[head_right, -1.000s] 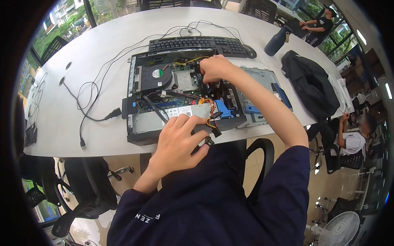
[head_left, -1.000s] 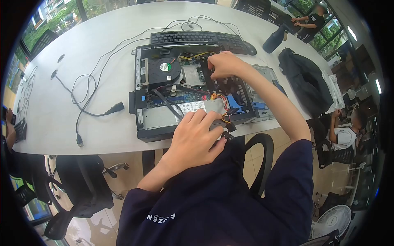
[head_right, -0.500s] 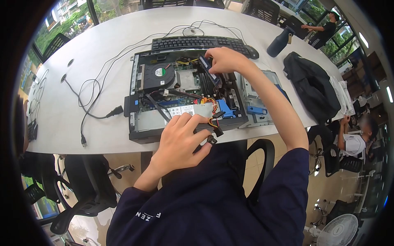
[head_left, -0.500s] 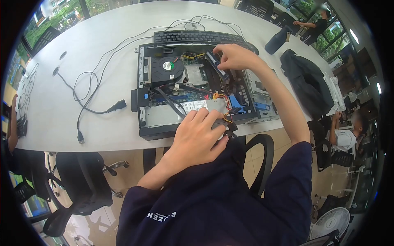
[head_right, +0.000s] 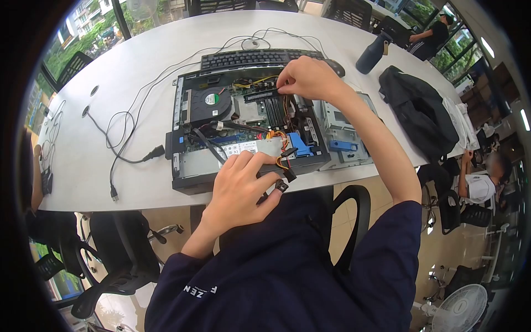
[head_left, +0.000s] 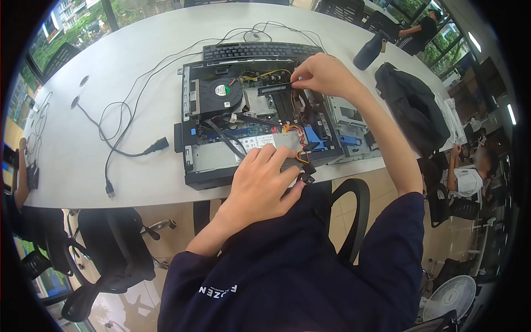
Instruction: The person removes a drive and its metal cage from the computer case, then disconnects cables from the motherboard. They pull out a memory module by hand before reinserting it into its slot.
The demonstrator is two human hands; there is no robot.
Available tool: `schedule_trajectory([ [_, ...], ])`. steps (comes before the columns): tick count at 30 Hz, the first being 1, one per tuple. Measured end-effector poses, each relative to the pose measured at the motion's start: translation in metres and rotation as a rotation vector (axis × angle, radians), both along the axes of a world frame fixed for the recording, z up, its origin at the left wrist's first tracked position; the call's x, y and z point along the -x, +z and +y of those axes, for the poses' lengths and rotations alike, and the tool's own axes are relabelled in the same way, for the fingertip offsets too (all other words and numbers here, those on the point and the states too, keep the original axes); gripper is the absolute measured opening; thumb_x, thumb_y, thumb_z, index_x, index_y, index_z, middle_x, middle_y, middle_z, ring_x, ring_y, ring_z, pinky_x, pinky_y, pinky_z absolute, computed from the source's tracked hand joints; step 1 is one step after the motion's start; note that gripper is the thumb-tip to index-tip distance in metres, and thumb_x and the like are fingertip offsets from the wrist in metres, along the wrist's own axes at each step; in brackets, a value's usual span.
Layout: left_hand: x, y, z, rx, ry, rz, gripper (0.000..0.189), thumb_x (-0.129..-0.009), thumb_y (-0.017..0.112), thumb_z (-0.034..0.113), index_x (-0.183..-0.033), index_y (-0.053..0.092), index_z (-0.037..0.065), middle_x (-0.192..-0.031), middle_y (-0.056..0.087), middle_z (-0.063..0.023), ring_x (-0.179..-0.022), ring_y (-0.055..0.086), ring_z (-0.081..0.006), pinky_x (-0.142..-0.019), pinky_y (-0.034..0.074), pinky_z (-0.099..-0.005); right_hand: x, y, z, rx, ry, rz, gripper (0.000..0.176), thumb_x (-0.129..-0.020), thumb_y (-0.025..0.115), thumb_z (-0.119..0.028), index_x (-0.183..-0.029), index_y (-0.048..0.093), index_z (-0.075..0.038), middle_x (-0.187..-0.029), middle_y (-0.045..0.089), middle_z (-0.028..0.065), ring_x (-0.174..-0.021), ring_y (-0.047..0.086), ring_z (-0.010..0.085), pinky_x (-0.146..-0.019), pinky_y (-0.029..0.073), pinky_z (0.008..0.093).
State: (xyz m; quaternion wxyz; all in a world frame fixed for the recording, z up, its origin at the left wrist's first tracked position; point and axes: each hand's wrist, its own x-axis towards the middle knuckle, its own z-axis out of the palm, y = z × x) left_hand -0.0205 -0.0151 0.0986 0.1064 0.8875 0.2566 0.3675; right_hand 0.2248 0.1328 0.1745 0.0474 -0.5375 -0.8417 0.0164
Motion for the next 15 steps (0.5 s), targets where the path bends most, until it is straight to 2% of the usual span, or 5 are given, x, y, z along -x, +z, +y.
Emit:
schedule_trajectory([
  [3,0.000,0.002,0.000,0.002,-0.003,0.000,0.018,-0.074,0.074,0.021,-0.087,0.073,0.009,-0.109,0.063,-0.0041,-0.090,0.056,-0.0240,-0.076,0.044,-0.0362,0.002,-0.001,-0.001,0.029,-0.020,0.026,0.022,-0.087,0.075,-0.027,-0.097,0.080,-0.008,-0.083,0.075,0.0120,-0.074,0.071,0.0229,-0.071,0.054,0.0356],
  [6,0.000,0.001,0.000,0.007,-0.002,0.012,0.018,-0.073,0.074,0.020,-0.087,0.073,0.009,-0.109,0.063,-0.0037,-0.090,0.056,-0.0240,-0.076,0.044,-0.0363,-0.001,-0.011,0.009,0.071,0.090,0.166,0.026,-0.088,0.073,-0.028,-0.097,0.079,-0.005,-0.083,0.076,0.0132,-0.073,0.071,0.0233,-0.071,0.055,0.0356],
  [8,-0.001,0.001,0.000,0.005,-0.003,0.010,0.018,-0.073,0.074,0.020,-0.087,0.073,0.009,-0.110,0.063,-0.0036,-0.090,0.056,-0.0240,-0.076,0.044,-0.0363,0.009,-0.006,0.006,0.107,-0.038,0.202,0.029,-0.087,0.073,-0.028,-0.097,0.079,-0.002,-0.087,0.077,0.0143,-0.075,0.073,0.0235,-0.073,0.056,0.0358],
  [15,0.000,0.000,0.000,-0.001,-0.002,0.011,0.018,-0.073,0.075,0.020,-0.086,0.073,0.009,-0.110,0.063,-0.0038,-0.090,0.056,-0.0240,-0.076,0.044,-0.0363,0.008,-0.029,0.019,0.116,-0.093,0.252,0.021,-0.084,0.075,-0.018,-0.094,0.076,0.000,-0.077,0.074,0.0122,-0.066,0.072,0.0201,-0.065,0.055,0.0344],
])
